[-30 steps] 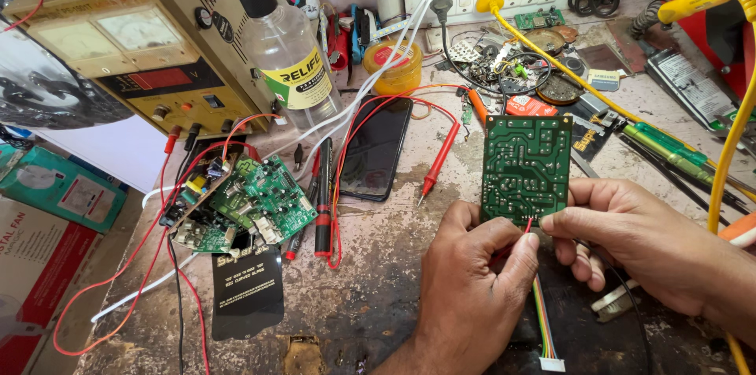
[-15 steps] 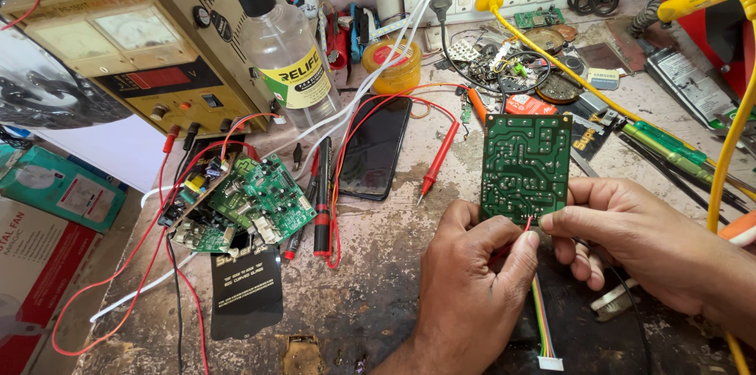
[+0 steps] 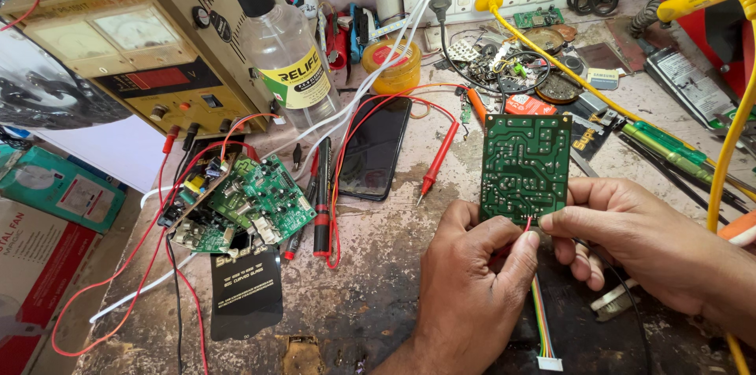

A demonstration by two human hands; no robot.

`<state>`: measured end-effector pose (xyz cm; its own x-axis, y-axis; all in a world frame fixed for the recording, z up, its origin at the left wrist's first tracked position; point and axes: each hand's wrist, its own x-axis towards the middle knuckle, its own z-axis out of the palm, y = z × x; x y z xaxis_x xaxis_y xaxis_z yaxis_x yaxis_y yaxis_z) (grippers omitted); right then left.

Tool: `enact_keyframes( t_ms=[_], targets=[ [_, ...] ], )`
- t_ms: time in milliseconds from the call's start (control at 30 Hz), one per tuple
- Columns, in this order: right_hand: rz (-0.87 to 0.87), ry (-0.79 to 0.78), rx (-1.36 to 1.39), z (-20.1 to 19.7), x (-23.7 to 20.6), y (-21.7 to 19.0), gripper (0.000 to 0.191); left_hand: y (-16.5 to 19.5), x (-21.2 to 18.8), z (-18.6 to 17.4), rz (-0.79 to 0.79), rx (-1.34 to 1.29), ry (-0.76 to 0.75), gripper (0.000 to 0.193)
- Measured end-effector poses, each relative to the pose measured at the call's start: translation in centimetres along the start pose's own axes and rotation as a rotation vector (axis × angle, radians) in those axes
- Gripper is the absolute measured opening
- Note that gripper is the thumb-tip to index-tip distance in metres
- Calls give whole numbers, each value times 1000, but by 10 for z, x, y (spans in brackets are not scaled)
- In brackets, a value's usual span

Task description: The person holds a green circuit board and uses multimeter probes to test several points on its backside. They flip the board to the component side and continue probing capacitors and other components. The person then flips the board back and continues testing the backside.

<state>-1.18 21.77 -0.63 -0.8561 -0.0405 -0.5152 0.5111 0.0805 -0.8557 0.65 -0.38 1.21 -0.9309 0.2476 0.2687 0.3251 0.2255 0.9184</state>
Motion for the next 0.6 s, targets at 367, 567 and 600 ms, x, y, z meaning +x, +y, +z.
enact_keyframes(
  t_ms=[367, 567, 600],
  targets=[
    [-5, -11, 4, -1, 1, 0, 18, 0, 1, 0, 11, 1, 3, 16],
    [6, -2, -1, -1, 0, -1, 18, 0, 1, 1, 14, -3, 5, 16],
    [5, -3, 1, -1, 0, -1, 18, -1, 1, 1, 12, 1, 4, 16]
  ],
)
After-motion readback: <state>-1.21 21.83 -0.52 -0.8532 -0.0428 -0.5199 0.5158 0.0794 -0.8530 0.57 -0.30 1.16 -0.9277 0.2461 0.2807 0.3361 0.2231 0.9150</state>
